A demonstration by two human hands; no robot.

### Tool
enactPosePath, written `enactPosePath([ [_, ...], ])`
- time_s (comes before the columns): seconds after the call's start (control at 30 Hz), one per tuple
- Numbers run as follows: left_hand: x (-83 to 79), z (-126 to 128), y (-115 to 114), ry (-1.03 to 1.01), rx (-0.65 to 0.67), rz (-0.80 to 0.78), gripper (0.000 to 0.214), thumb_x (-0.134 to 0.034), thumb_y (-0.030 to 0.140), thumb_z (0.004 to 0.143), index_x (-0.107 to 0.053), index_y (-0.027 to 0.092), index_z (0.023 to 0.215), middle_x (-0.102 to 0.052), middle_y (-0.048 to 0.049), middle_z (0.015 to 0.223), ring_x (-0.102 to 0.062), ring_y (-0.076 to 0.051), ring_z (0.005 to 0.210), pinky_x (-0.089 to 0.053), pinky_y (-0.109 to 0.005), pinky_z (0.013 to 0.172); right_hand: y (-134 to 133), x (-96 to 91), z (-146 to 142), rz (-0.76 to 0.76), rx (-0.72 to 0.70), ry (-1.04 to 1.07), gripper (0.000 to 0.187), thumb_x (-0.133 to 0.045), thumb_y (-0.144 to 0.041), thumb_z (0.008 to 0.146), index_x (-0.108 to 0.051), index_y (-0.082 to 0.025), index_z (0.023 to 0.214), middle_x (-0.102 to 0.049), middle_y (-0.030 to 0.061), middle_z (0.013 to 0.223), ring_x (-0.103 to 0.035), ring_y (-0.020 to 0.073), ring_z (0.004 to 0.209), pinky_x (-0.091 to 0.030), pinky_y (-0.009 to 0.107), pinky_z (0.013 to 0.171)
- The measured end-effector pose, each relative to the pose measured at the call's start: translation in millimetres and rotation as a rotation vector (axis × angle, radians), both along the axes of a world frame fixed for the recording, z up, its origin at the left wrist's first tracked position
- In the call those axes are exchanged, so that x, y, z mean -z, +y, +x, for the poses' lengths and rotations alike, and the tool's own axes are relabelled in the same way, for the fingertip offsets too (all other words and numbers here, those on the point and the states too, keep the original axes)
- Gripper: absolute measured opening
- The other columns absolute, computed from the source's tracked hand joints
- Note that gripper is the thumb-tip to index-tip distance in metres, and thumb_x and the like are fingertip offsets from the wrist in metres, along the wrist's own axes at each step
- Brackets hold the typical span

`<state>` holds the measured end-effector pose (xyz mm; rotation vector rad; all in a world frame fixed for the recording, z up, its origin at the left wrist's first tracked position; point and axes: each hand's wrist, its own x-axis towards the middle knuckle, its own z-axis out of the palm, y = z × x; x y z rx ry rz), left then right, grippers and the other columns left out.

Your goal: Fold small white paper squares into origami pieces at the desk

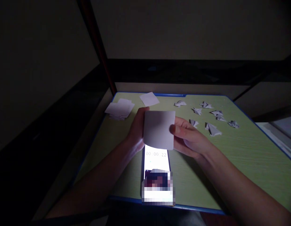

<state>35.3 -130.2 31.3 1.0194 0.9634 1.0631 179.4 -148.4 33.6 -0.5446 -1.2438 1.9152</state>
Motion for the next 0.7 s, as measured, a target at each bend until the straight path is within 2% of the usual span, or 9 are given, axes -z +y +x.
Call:
enactPosePath([
  [0.13, -15.7, 11.9, 1.4, -0.163, 0.124, -0.159, 0.050, -0.036, 0.063, 0.088, -0.043, 0.022, 0.059, -0.039, -0.0011, 0.049, -0.041, -0.013, 0.046, -0.040, -0.031, 0.045, -5.6, -6.5, -0.9, 0.045, 0.075, 0.019, 0.031, -0.076, -0.054, 0.069, -0.068, -0.025, 0.079, -0.064, 0.0009, 0.067, -0.060, 0.0168, 0.066, -0.047, 0.027, 0.054],
  [0.27, -8.3, 19.7, 8.2, -0.236, 0.034, -0.162, 0.043, -0.041, 0.056, 0.087, -0.044, 0.021, 0.062, -0.044, -0.0007, 0.050, -0.041, -0.011, 0.045, -0.037, -0.028, 0.042, -0.7, -10.4, 3.2, 0.040, 0.196, 0.001, 0.024, -0.073, -0.047, 0.075, -0.067, -0.023, 0.075, -0.061, -0.0001, 0.064, -0.055, 0.0139, 0.058, -0.045, 0.026, 0.053],
  [0.33, -1.5, 15.8, 12.3, -0.211, -0.055, -0.111, 0.043, -0.045, 0.060, 0.084, -0.049, 0.019, 0.070, -0.052, -0.0016, 0.056, -0.048, -0.012, 0.049, -0.035, -0.027, 0.043, 8.2, -7.6, 8.1, 0.038, 0.337, -0.035, 0.019, -0.074, -0.039, 0.075, -0.066, -0.022, 0.070, -0.060, -0.0010, 0.062, -0.054, 0.0120, 0.057, -0.045, 0.025, 0.054],
  [0.43, 2.5, 2.0, 16.8, -0.179, -0.127, -0.013, 0.047, -0.040, 0.064, 0.085, -0.053, 0.019, 0.089, -0.061, -0.0043, 0.069, -0.059, -0.016, 0.062, -0.039, -0.026, 0.047, 25.8, 2.3, 18.0, 0.041, 0.663, -0.088, 0.013, -0.072, -0.030, 0.075, -0.066, -0.020, 0.070, -0.059, -0.0024, 0.063, -0.049, 0.0098, 0.054, -0.041, 0.022, 0.049],
  [0.5, 1.2, -7.1, 17.7, -0.134, -0.107, 0.075, 0.046, -0.045, 0.063, 0.084, -0.054, 0.019, 0.093, -0.065, -0.0058, 0.079, -0.059, -0.015, 0.064, -0.038, -0.025, 0.046, 35.5, 9.0, 23.5, -0.019, 0.790, -0.076, 0.014, -0.071, -0.026, 0.076, -0.062, -0.020, 0.066, -0.053, -0.0043, 0.058, -0.046, 0.0091, 0.051, -0.040, 0.021, 0.046],
  [0.6, -0.6, -12.8, 16.0, -0.043, -0.034, 0.261, 0.040, -0.062, 0.050, 0.078, -0.055, 0.019, 0.103, -0.067, -0.0078, 0.097, -0.064, -0.017, 0.079, -0.048, -0.026, 0.058, 40.5, 13.3, 24.5, -0.187, 0.805, -0.002, 0.012, -0.068, -0.020, 0.077, -0.062, -0.018, 0.067, -0.059, -0.0030, 0.064, -0.051, 0.0082, 0.053, -0.044, 0.017, 0.042],
  [0.7, 3.2, -9.5, 12.4, 0.104, 0.061, 0.409, 0.047, -0.071, 0.041, 0.074, -0.055, 0.018, 0.112, -0.069, -0.0102, 0.104, -0.066, -0.023, 0.099, -0.054, -0.033, 0.081, 34.3, 12.1, 15.5, -0.336, 0.722, 0.064, 0.001, -0.066, -0.018, 0.080, -0.067, -0.017, 0.081, -0.066, -0.0006, 0.072, -0.058, 0.0085, 0.057, -0.051, 0.015, 0.042],
])
